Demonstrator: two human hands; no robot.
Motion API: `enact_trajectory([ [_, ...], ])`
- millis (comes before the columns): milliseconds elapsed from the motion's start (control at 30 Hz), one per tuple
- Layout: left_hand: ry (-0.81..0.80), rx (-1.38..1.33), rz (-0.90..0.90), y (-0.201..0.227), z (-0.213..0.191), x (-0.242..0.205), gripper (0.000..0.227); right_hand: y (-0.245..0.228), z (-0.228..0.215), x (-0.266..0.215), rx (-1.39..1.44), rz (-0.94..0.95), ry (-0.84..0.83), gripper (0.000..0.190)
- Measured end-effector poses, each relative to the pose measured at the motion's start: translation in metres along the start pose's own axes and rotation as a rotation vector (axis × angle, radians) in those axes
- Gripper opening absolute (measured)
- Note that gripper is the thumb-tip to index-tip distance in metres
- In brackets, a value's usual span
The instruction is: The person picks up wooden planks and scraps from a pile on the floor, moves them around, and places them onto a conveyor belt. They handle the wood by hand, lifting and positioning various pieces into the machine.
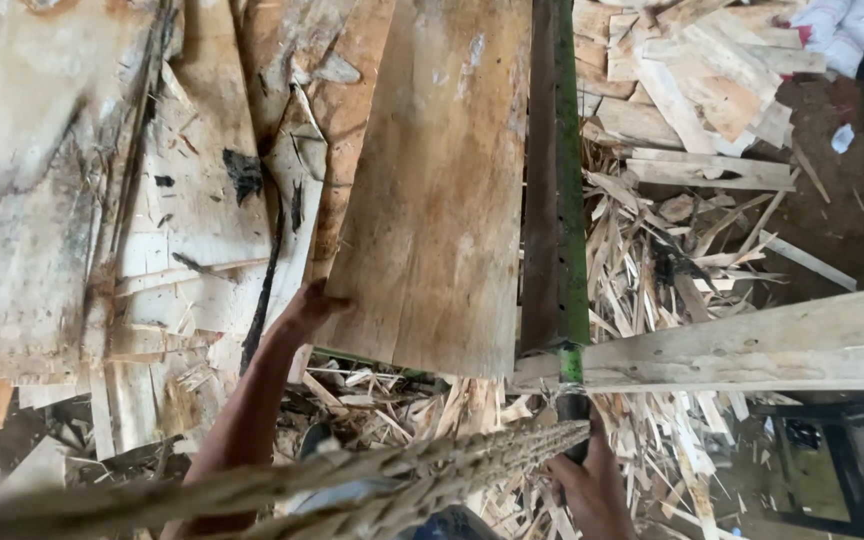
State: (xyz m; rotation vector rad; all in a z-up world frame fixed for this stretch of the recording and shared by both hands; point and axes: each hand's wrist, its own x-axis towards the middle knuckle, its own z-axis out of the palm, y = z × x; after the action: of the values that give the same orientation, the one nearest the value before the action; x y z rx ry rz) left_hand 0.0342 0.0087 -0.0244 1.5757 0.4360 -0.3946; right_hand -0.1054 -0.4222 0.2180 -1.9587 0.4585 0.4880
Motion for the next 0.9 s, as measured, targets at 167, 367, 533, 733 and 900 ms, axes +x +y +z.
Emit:
enact_trajectory([
  [167, 0.004, -0.094, 0.016, -0.010, 0.003, 0.011, 0.062, 0.029, 0.030, 0.018, -0.082, 0.042, 0.059, 0.082],
  [367, 0.042, -0.114, -0.092, -0.027, -0.001, 0.021, 0.062, 0.047, 0.024, 0.036, -0.189, 0.132, 0.029, 0.097],
  [533, 0.044, -0.014, -0.062, -0.025, -0.004, 0.012, 0.058, 0.035, 0.008, 0.029, -0.198, 0.075, 0.134, 0.061],
  [733, 0.003, -0.088, -0.089, -0.043, 0.000, 0.019, 0.060, 0.201, 0.071, 0.129, -0.164, -0.034, 0.176, 0.051],
  [900, 0.042, 0.013, -0.084, -0.042, -0.003, 0.022, 0.052, 0.213, 0.086, 0.148, -0.369, -0.060, 0.226, 0.066],
])
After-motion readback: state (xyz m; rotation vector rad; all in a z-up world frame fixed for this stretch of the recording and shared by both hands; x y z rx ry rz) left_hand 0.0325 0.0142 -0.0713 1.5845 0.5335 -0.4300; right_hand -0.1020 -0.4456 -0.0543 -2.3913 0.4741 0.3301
